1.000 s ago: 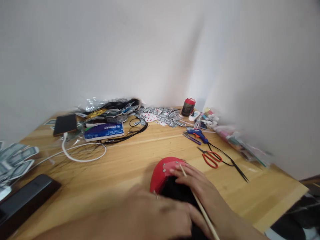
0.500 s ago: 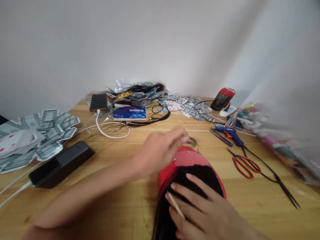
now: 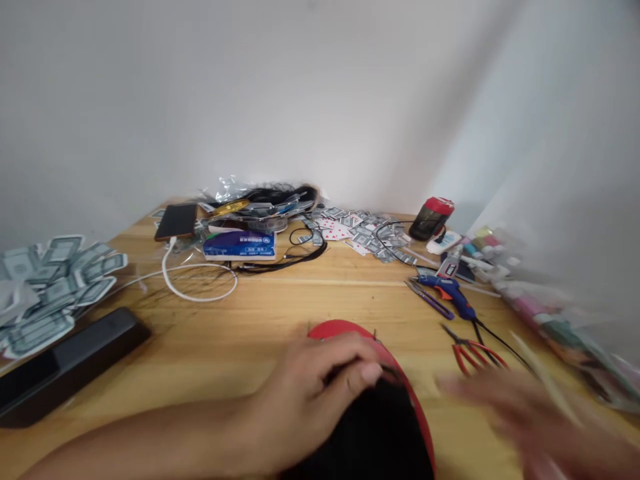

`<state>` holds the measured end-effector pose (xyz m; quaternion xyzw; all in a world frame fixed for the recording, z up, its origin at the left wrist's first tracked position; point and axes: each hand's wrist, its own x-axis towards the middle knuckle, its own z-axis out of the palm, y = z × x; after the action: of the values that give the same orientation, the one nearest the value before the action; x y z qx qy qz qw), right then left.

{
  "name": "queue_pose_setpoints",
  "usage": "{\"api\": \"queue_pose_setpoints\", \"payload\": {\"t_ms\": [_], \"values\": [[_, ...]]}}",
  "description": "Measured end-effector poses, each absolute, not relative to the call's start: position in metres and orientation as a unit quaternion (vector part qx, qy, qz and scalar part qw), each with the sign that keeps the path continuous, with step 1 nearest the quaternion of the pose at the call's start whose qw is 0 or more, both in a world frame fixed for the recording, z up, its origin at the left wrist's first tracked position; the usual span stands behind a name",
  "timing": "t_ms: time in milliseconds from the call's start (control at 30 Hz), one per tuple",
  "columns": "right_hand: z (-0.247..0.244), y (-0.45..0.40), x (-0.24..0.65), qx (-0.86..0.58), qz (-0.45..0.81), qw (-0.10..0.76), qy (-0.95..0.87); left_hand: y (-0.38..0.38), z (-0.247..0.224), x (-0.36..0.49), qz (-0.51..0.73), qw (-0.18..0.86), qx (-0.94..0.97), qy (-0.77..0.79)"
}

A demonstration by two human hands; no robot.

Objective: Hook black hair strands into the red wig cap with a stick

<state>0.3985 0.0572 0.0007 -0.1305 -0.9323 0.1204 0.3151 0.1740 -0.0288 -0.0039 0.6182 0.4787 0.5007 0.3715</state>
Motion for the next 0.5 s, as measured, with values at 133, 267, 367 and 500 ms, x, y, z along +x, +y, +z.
{"api": "queue_pose_setpoints", "payload": {"t_ms": [133, 267, 367, 500], "values": [[0.029, 0.084, 0.373, -0.244, 0.192, 0.329, -0.892, 0.003, 0.009, 0.175, 0.590, 0.420, 0.473, 0.501], [0.037, 0.101, 0.335, -0.238, 0.376, 0.319, -0.837, 0.036, 0.013, 0.173, 0.630, 0.366, 0.466, 0.502], [0.028, 0.113, 0.320, -0.262, 0.430, 0.317, -0.804, 0.050, 0.009, 0.172, 0.637, 0.334, 0.480, 0.503], [0.011, 0.128, 0.317, -0.263, 0.477, 0.292, -0.786, 0.055, 0.002, 0.169, 0.618, 0.334, 0.492, 0.514]]}}
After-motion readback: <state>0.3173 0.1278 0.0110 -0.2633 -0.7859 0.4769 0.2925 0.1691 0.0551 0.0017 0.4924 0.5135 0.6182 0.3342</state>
